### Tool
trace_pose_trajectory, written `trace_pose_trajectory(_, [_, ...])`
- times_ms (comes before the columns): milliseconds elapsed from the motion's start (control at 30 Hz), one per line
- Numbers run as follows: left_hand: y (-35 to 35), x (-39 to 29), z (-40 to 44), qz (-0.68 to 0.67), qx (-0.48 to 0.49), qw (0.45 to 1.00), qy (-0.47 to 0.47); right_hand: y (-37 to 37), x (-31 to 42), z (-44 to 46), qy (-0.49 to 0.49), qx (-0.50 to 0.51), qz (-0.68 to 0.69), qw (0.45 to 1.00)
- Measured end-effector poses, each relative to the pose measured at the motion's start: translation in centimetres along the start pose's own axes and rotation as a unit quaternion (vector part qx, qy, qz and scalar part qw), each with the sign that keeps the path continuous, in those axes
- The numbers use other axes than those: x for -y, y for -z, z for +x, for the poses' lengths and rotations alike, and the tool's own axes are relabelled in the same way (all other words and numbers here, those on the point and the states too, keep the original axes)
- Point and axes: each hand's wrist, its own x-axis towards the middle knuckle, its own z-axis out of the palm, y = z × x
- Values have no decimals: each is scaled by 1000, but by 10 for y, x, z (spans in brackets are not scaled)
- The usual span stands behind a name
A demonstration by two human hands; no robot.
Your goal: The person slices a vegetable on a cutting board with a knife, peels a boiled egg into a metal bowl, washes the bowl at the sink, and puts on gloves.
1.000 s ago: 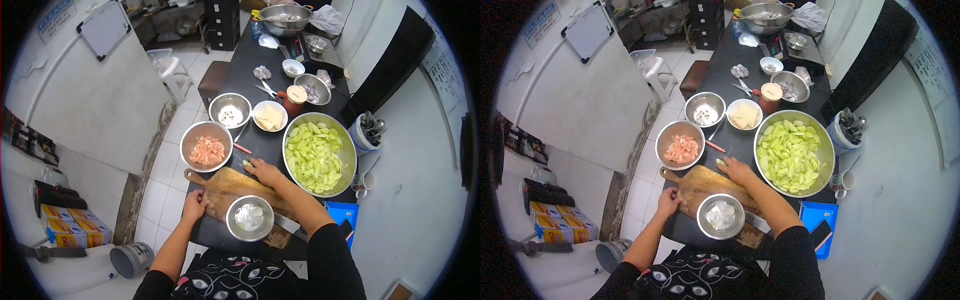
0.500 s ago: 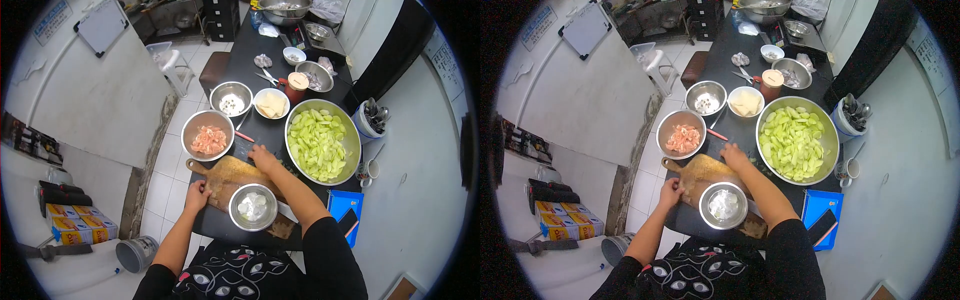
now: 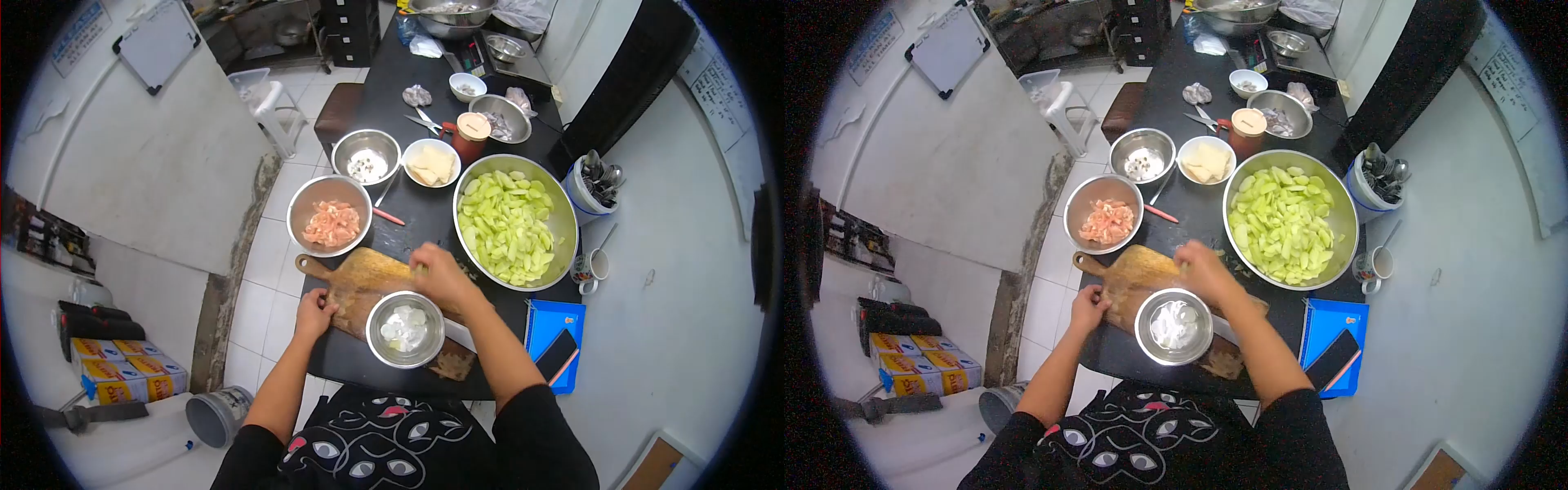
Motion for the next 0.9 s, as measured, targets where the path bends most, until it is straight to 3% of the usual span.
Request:
trace_pose_trajectory(67, [6,-13,-5,6,1,1000,16,-4,24,-31,-11,42,19,999])
trace_pose_trajectory(167, [14,-47,-25,69,-129,979,-141,-35,33,-62,-8,68,9,998])
trace_pose_trajectory(267, [9,-91,-20,19,-60,955,-290,-35,42,-75,15,1,30,999])
trace_pose_trajectory(300, [5,-106,-12,17,-12,953,-302,-33,45,-79,24,-30,41,998])
trace_pose_trajectory(367, [-3,-145,16,11,81,941,-330,-25,27,-90,-67,-50,22,996])
trace_pose_trajectory(433, [-22,-174,38,92,134,940,-301,-16,-12,-100,-158,-53,-51,985])
trace_pose_trajectory(500, [-54,-179,70,130,168,920,-330,-4,-39,-107,-241,-143,-84,956])
trace_pose_trajectory(633, [-96,-194,92,188,218,896,-337,-14,-84,-102,-309,-168,-207,913])
trace_pose_trajectory(733, [-120,-199,88,112,214,907,-345,-23,-76,-86,-372,-173,-196,891])
trace_pose_trajectory(833, [-148,-206,77,95,253,902,-338,-40,-84,-75,-318,-243,-202,894])
trace_pose_trajectory(867, [-160,-202,77,60,258,902,-341,-51,-100,-71,-238,-298,-192,904])
trace_pose_trajectory(900, [-158,-204,75,51,255,902,-345,-52,-103,-70,-245,-305,-151,908])
